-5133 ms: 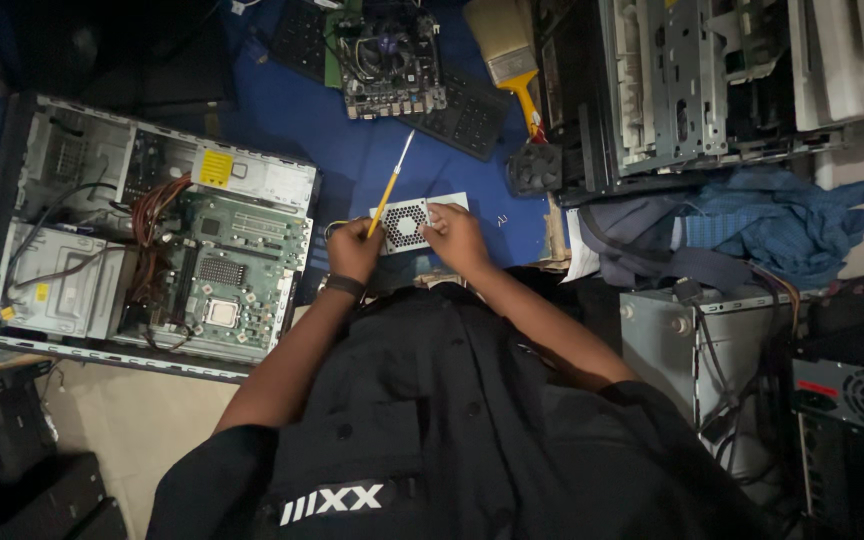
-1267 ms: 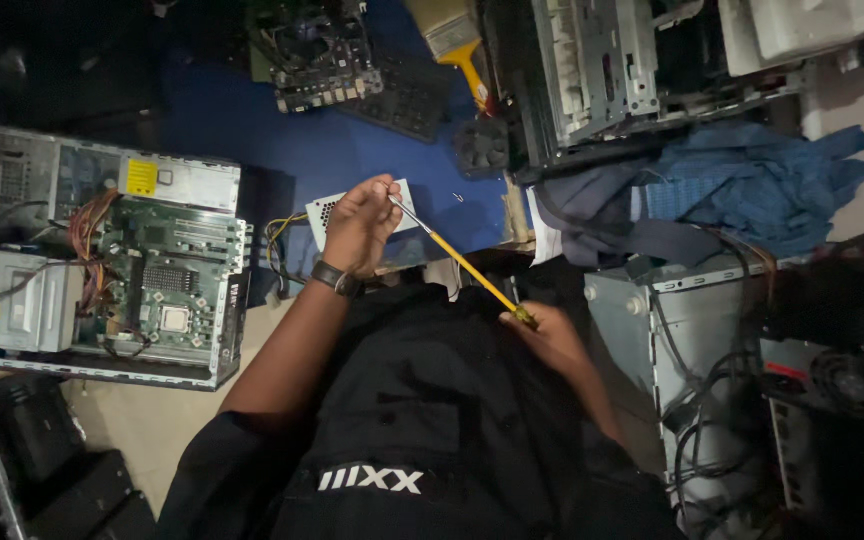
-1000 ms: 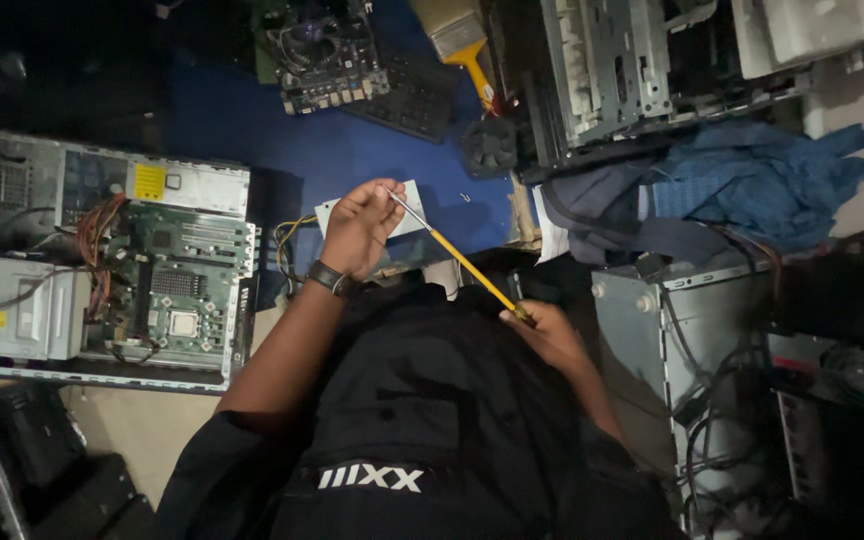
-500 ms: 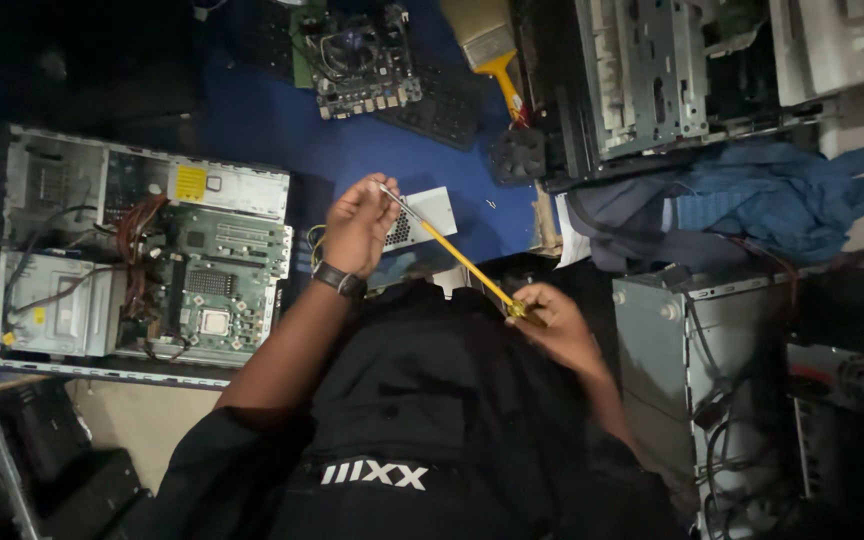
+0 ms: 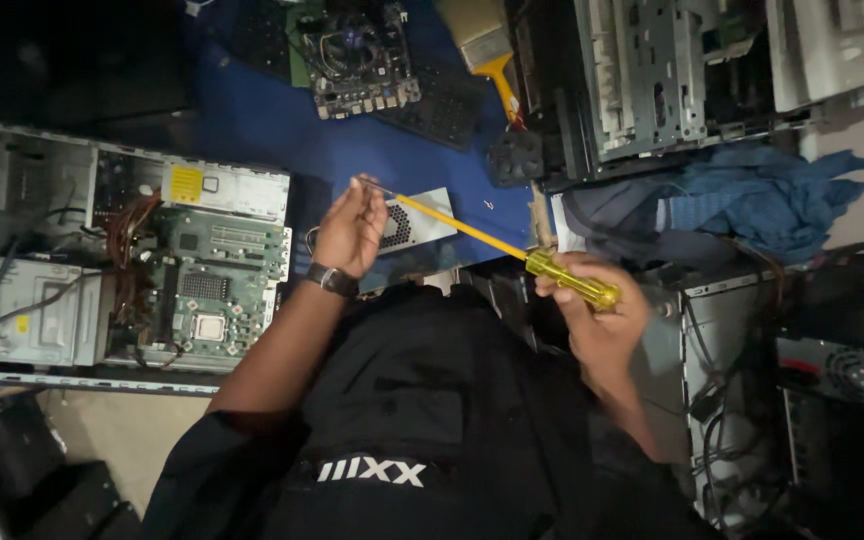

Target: The person uses a yellow screwdriver to fasten screws into a white computer power supply unit on a blue workbench. The person repeatedly picks up screws, aligns them, and tightens them into the unit while handling the unit and screwdriver throughout the clip.

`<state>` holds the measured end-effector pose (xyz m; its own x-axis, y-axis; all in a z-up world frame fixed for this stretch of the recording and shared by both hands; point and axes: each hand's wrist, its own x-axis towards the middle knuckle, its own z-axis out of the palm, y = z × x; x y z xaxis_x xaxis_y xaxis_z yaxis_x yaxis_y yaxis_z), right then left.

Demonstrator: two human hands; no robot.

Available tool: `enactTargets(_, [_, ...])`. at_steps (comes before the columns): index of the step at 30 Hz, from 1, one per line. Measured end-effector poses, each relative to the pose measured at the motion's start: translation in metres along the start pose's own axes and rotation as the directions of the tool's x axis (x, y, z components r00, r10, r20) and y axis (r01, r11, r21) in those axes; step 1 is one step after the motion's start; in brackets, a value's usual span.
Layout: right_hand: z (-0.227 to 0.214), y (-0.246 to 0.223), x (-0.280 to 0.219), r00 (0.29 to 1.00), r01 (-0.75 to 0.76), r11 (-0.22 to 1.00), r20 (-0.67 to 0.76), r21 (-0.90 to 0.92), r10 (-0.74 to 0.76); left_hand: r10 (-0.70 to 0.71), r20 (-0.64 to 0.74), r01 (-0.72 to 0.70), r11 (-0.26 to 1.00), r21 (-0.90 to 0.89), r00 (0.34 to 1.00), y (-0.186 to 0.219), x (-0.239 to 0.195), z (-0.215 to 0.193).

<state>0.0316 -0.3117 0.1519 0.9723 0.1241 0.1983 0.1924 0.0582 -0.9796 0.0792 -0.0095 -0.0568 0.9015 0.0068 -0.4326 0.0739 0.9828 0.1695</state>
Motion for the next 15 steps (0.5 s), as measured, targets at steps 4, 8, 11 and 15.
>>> enactTargets(4, [0.015, -0.027, 0.021, 0.992, 0.123, 0.971, 0.053, -0.203, -0.115, -0.147, 0.093, 0.127, 0.973, 0.193, 0.985, -0.01, -0.005, -0.013])
enactTargets(8, [0.026, -0.051, 0.051, 0.963, 0.265, 0.877, 0.161, -0.4, -0.217, -0.031, -0.224, 0.149, 0.831, 0.536, 0.974, -0.008, -0.029, 0.002])
enactTargets(11, [0.039, -0.065, 0.069, 0.957, 0.286, 0.832, 0.187, -0.475, -0.222, 0.279, 0.193, -0.257, 0.214, 0.942, 0.941, 0.011, -0.051, 0.042])
enactTargets(15, [0.056, -0.075, 0.092, 0.902, 0.418, 0.746, 0.332, -0.518, -0.276, 0.003, 0.765, -0.747, -0.215, 0.629, 0.644, 0.041, -0.06, 0.112])
